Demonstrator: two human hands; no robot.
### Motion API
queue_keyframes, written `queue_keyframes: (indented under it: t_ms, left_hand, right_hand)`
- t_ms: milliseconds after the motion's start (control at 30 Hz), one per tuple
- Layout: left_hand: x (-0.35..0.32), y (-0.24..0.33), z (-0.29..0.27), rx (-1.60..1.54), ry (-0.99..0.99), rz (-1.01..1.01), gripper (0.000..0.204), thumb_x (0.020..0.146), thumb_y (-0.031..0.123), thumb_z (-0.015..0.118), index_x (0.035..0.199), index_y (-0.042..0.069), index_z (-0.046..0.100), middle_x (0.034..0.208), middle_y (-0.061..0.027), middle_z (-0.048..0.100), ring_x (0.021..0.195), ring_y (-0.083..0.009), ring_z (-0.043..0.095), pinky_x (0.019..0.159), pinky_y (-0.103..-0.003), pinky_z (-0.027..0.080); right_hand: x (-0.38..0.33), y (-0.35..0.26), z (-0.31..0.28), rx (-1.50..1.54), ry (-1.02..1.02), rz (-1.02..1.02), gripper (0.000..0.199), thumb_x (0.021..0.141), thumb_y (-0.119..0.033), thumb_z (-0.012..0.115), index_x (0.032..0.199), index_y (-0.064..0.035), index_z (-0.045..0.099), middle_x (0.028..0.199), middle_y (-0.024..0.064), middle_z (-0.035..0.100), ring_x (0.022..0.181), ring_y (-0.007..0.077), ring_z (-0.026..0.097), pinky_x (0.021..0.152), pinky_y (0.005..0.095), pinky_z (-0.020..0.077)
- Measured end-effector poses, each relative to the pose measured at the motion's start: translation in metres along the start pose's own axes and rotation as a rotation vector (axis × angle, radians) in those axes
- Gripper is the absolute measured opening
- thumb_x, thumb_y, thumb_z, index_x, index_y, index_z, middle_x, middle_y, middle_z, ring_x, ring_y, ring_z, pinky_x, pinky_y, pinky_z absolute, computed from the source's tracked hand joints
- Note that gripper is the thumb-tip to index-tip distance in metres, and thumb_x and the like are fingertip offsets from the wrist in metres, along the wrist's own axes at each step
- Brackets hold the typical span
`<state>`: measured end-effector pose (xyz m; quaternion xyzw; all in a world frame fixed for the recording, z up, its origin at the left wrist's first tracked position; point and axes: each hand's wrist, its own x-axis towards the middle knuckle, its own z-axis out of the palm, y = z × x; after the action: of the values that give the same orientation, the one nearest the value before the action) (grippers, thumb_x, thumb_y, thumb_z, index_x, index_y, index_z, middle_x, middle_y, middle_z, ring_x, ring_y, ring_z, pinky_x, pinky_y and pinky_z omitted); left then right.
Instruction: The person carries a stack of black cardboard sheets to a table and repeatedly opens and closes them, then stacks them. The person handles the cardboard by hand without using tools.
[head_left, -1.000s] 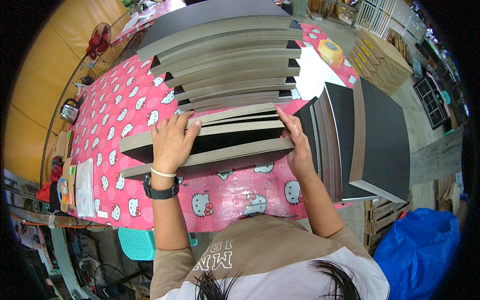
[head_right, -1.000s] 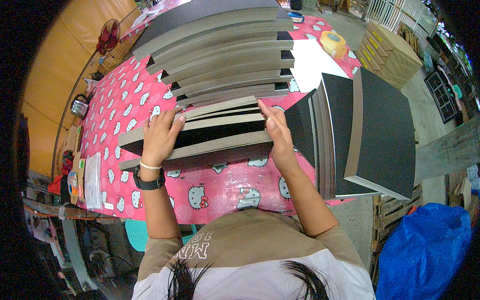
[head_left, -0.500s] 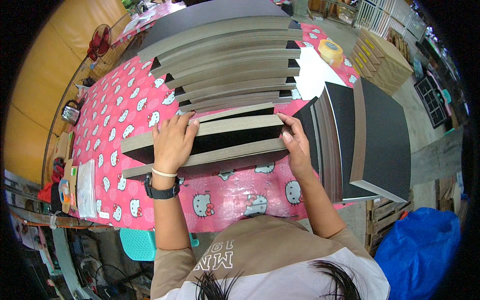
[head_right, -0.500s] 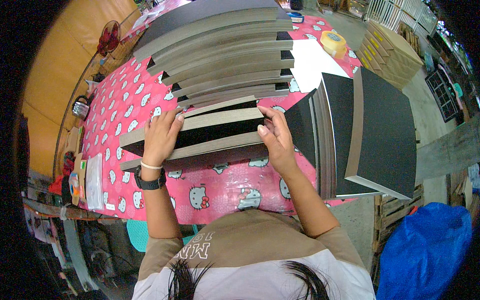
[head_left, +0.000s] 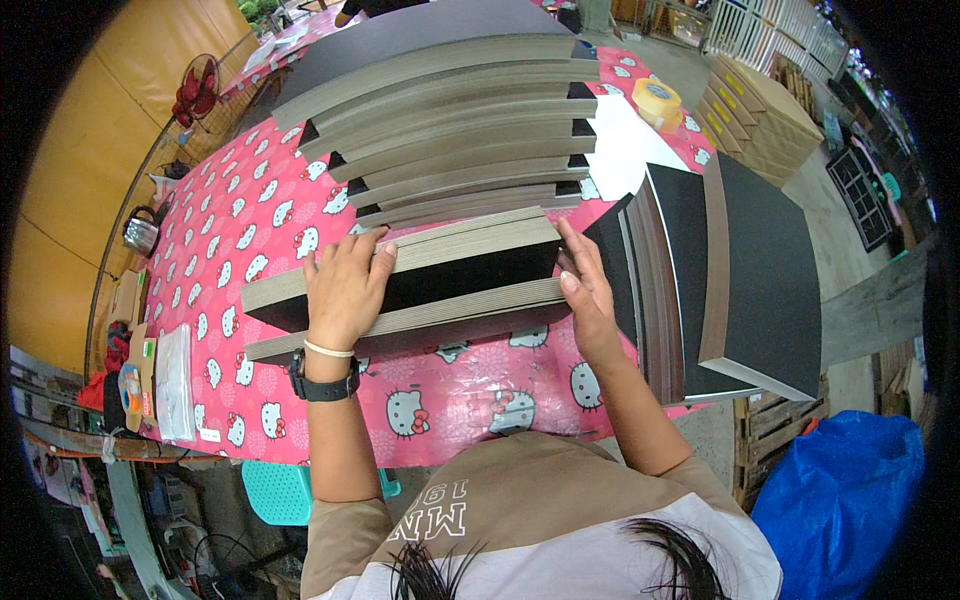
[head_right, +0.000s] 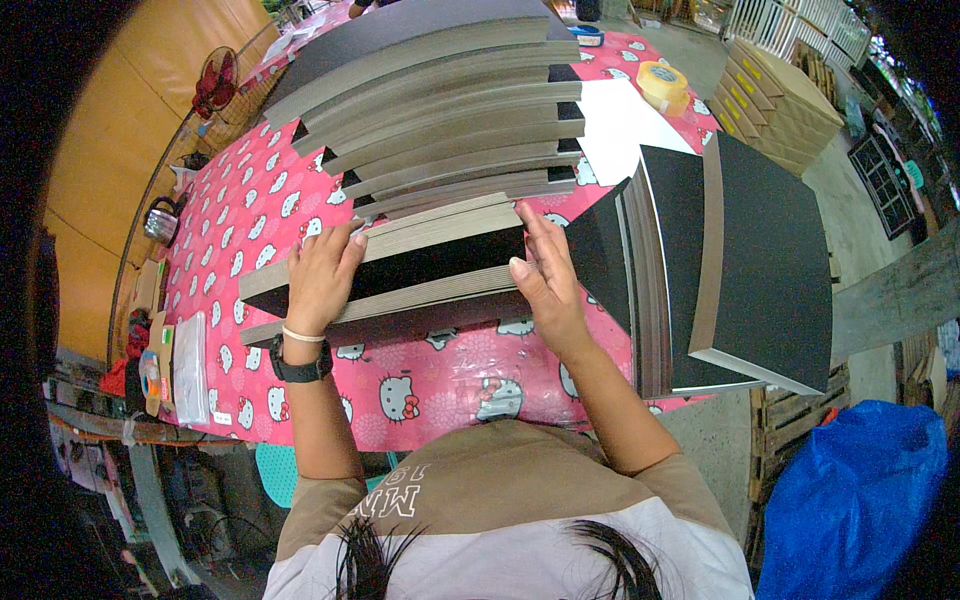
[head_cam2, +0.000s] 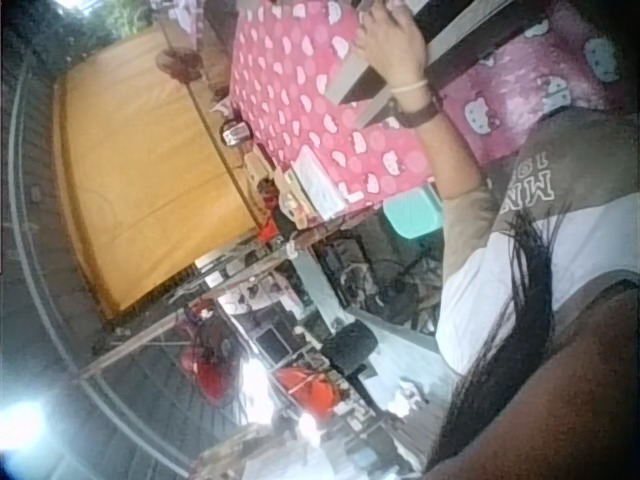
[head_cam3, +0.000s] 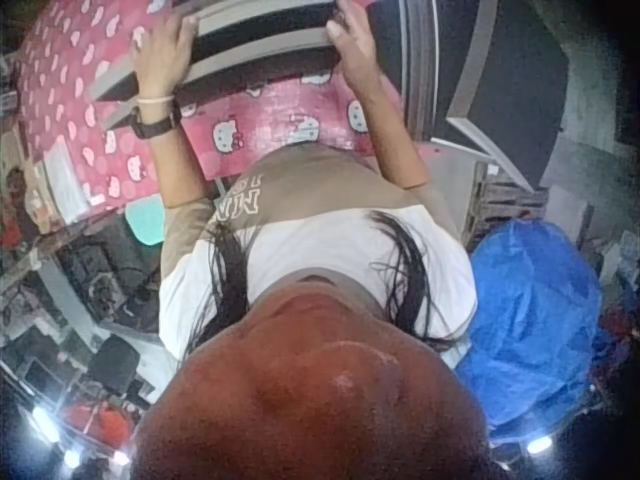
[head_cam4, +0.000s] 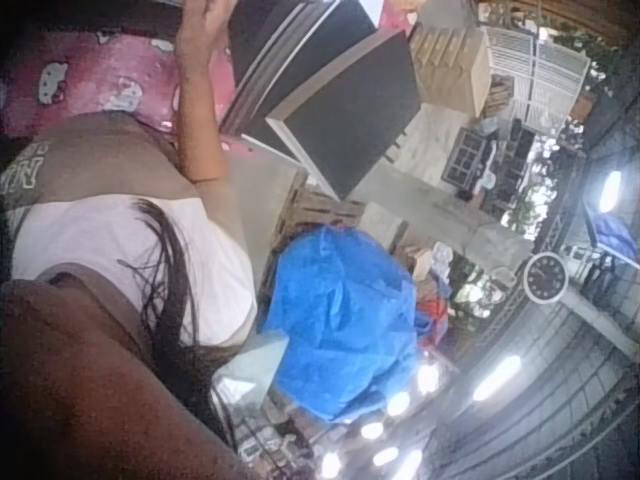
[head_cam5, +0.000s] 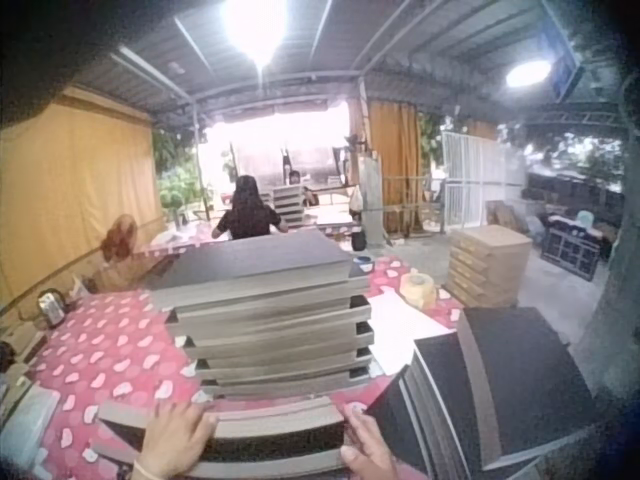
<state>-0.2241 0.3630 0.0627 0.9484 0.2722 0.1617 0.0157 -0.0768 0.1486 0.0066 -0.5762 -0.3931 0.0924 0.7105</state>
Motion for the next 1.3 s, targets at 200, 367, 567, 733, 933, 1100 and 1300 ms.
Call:
queue_keyframes:
  t_ms: [200, 367, 567, 733, 933, 1100, 1300]
  left_hand:
    - [0.000, -0.001, 0.003, 0.000, 0.012, 0.011, 0.038, 0.091, 0.040, 0.040, 0.114, 0.015, 0.056, 0.104, -0.0088, 0.059, 0.100, -0.0288, 0.052, 0.096, -0.054, 0.029]
    - [-0.001, -0.002, 0.003, 0.007, 0.023, 0.015, 0.038, 0.091, 0.040, 0.040, 0.114, 0.015, 0.056, 0.104, -0.0090, 0.059, 0.099, -0.0291, 0.053, 0.095, -0.054, 0.029]
    - [0.000, -0.001, 0.002, 0.038, -0.016, 0.016, 0.039, 0.092, 0.039, 0.036, 0.118, 0.015, 0.052, 0.105, -0.0092, 0.058, 0.102, -0.0291, 0.051, 0.095, -0.051, 0.028]
    - [0.000, 0.000, 0.001, 0.024, -0.027, 0.007, 0.039, 0.093, 0.039, 0.036, 0.118, 0.015, 0.053, 0.105, -0.0092, 0.058, 0.102, -0.0292, 0.051, 0.096, -0.051, 0.028]
    - [-0.001, -0.001, 0.002, 0.022, 0.003, 0.013, 0.038, 0.092, 0.039, 0.037, 0.117, 0.015, 0.054, 0.105, -0.0094, 0.058, 0.102, -0.0292, 0.052, 0.096, -0.052, 0.027]
    - [-0.002, 0.000, 0.000, 0.029, -0.009, 0.009, 0.039, 0.093, 0.039, 0.035, 0.118, 0.015, 0.053, 0.105, -0.0095, 0.058, 0.102, -0.0294, 0.052, 0.097, -0.052, 0.027]
    - [-0.003, 0.000, 0.002, 0.011, 0.017, 0.009, 0.039, 0.091, 0.040, 0.040, 0.114, 0.014, 0.056, 0.103, -0.0094, 0.059, 0.101, -0.0287, 0.052, 0.095, -0.054, 0.029]
  right_hand:
    - [-0.005, 0.007, -0.005, -0.045, -0.002, 0.025, 0.060, 0.085, -0.037, 0.048, 0.133, -0.0013, 0.039, 0.127, 0.0158, 0.039, 0.120, 0.0250, 0.035, 0.103, 0.0341, 0.0231]
    - [-0.010, 0.000, -0.007, -0.158, -0.008, -0.003, 0.060, 0.085, -0.037, 0.048, 0.132, -0.0006, 0.040, 0.127, 0.0172, 0.042, 0.120, 0.0264, 0.035, 0.103, 0.0349, 0.0217]
    - [-0.014, 0.004, -0.009, -0.233, -0.003, -0.051, 0.060, 0.084, -0.037, 0.049, 0.132, -0.0004, 0.040, 0.128, 0.0180, 0.043, 0.119, 0.0273, 0.035, 0.103, 0.0357, 0.0212]
    - [-0.015, 0.001, -0.010, -0.281, -0.007, -0.065, 0.060, 0.084, -0.036, 0.049, 0.131, -0.0005, 0.041, 0.128, 0.0183, 0.044, 0.118, 0.0273, 0.035, 0.103, 0.0362, 0.0215]
    - [-0.015, 0.003, -0.011, -0.286, -0.005, -0.081, 0.059, 0.083, -0.034, 0.050, 0.132, -0.0014, 0.041, 0.125, 0.0175, 0.045, 0.116, 0.0270, 0.036, 0.102, 0.0362, 0.0222]
    - [-0.014, -0.001, -0.009, -0.305, -0.019, -0.047, 0.061, 0.082, -0.033, 0.052, 0.133, -0.0016, 0.040, 0.123, 0.0164, 0.044, 0.114, 0.0268, 0.036, 0.101, 0.0350, 0.0220]
    - [-0.012, 0.002, -0.008, -0.306, 0.003, -0.049, 0.062, 0.081, -0.033, 0.054, 0.133, -0.0019, 0.040, 0.122, 0.0162, 0.044, 0.113, 0.0265, 0.036, 0.100, 0.0345, 0.0225]
